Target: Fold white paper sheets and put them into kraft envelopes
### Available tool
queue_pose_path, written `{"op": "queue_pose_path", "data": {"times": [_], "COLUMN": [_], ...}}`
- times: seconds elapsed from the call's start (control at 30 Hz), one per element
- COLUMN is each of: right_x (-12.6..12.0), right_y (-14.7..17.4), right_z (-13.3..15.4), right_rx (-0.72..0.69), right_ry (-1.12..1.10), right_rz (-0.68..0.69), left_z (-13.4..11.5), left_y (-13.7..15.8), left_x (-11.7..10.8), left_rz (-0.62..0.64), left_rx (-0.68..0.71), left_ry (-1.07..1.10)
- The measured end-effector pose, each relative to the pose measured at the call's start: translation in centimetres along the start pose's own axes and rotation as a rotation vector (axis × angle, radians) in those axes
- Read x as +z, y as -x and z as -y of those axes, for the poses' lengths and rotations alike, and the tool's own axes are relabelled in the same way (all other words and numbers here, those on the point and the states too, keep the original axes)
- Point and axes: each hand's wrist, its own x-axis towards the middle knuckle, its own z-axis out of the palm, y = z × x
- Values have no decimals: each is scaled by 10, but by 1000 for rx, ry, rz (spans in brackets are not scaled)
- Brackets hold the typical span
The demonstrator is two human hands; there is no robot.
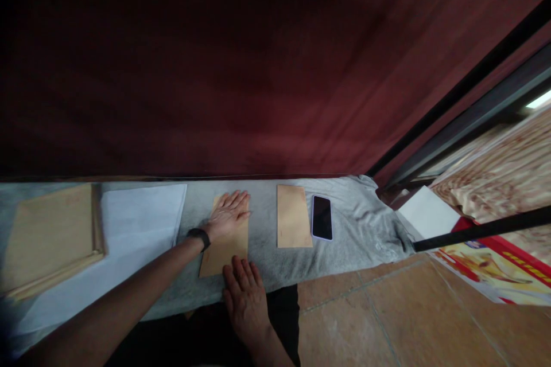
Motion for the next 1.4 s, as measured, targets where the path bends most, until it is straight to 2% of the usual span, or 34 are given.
{"op": "queue_pose_path", "data": {"times": [0.13,0.27,0.5,0.73,0.9,1.03,1.2,1.3,1.4], "right_x": [-1,1,2,-8,-10,-14,-27,-31,-23], "right_y": [0,0,-1,-5,1,4,-11,-28,-46], "right_z": [1,1,2,-8,-13,-19,-29,-31,-30], "right_rx": [1,6,12,-12,-39,-78,-91,-109,-190], "right_ry": [4,5,-18,-112,-101,-116,-229,-284,-252], "right_rz": [-16,-31,-48,-19,2,11,12,49,130], "left_z": [7,2,-22,-35,-43,-63,-81,-79,-75], "left_y": [-8,5,54,110,157,187,198,199,203], "left_x": [2,1,-7,-20,-20,-15,-9,-3,4], "left_rz": [4,-32,15,40,-6,-104,-193,-197,-205], "left_rx": [-12,21,87,228,298,245,170,209,231], "left_ry": [26,45,65,116,-53,-223,-303,-310,-321]}}
